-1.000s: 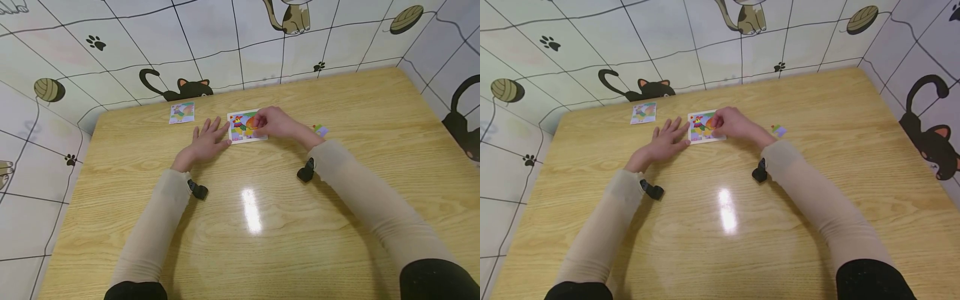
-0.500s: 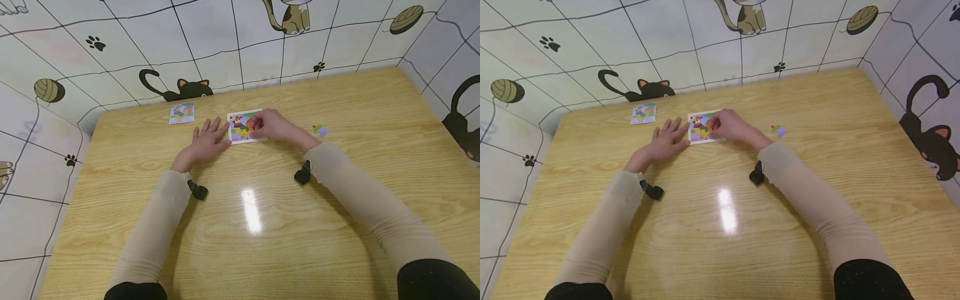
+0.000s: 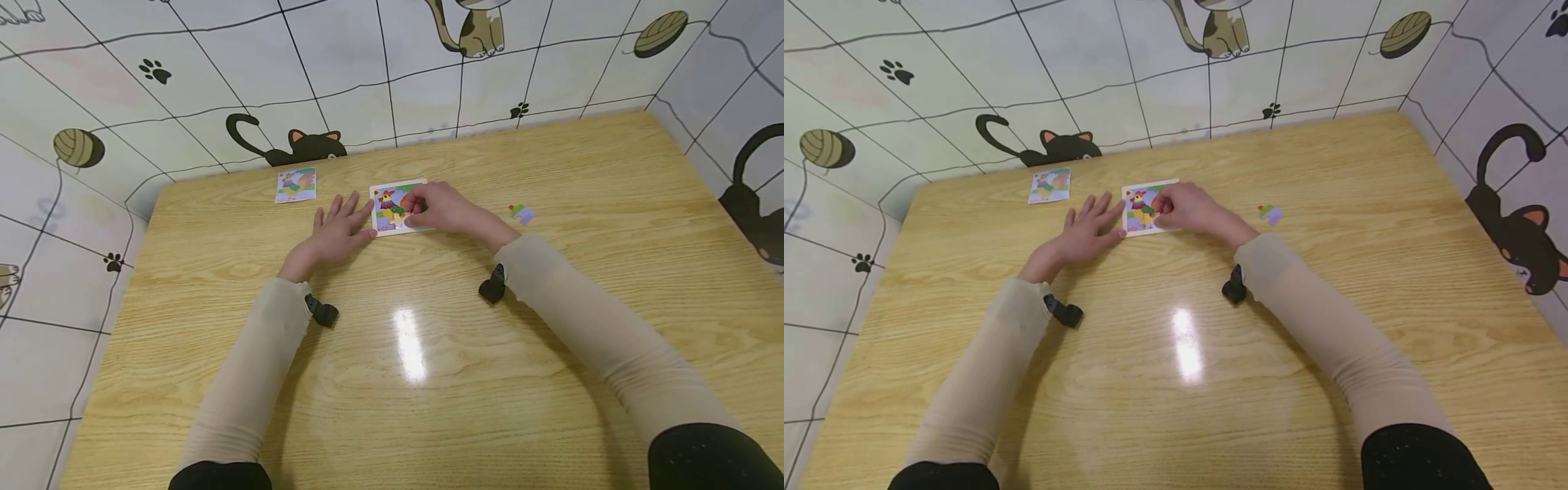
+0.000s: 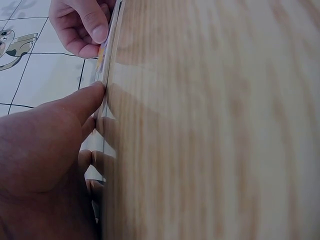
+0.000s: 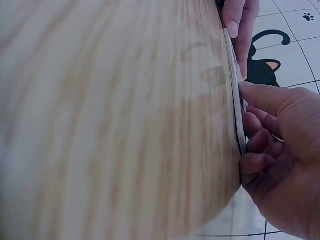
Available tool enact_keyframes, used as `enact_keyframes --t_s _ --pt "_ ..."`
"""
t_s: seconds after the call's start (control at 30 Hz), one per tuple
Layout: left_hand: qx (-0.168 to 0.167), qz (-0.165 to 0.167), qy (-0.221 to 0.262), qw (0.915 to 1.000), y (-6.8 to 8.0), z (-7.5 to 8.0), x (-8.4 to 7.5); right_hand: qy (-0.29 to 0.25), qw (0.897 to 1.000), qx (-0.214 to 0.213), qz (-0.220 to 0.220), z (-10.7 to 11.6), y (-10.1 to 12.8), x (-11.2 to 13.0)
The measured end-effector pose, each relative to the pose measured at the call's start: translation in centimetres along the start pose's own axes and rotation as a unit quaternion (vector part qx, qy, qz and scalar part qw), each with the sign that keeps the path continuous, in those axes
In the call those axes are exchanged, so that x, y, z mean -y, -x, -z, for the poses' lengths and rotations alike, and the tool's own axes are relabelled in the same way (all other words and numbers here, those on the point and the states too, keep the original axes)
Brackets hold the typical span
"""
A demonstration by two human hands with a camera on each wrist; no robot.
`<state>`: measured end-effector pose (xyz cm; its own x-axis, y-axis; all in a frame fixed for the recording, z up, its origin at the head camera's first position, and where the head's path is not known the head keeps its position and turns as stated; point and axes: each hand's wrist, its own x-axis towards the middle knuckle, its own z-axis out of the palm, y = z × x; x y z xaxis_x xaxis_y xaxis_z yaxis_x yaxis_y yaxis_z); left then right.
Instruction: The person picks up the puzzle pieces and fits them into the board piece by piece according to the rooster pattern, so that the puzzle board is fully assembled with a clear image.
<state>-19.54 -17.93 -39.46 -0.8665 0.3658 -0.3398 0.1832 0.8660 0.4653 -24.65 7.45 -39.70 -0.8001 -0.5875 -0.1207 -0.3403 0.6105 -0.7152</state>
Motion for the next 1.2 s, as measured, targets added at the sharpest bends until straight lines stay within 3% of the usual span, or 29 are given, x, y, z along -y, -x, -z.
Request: enact_keyframes --t_s 0.33,0.63,1.07,1.2 --pt "0.002 -0.004 -0.006 1.0 -0.17 0.01 0.12 -0.004 1.0 -0.009 0.016 -0.1 0.23 0.04" --pt "0.007 -0.002 -0.011 0.9999 -0.15 0.12 0.07 0.017 0.996 -0.003 0.09 -0.27 0.31 -0.23" --pt "0.003 0.0 -0.007 1.0 0.09 -0.03 0.41 0.042 0.994 0.025 0.099 -0.22 0.31 0.21" --pt "0.001 -0.006 -0.012 0.9999 -0.01 -0.08 0.32 0.013 0.995 0.034 0.091 0.32 0.66 -0.04"
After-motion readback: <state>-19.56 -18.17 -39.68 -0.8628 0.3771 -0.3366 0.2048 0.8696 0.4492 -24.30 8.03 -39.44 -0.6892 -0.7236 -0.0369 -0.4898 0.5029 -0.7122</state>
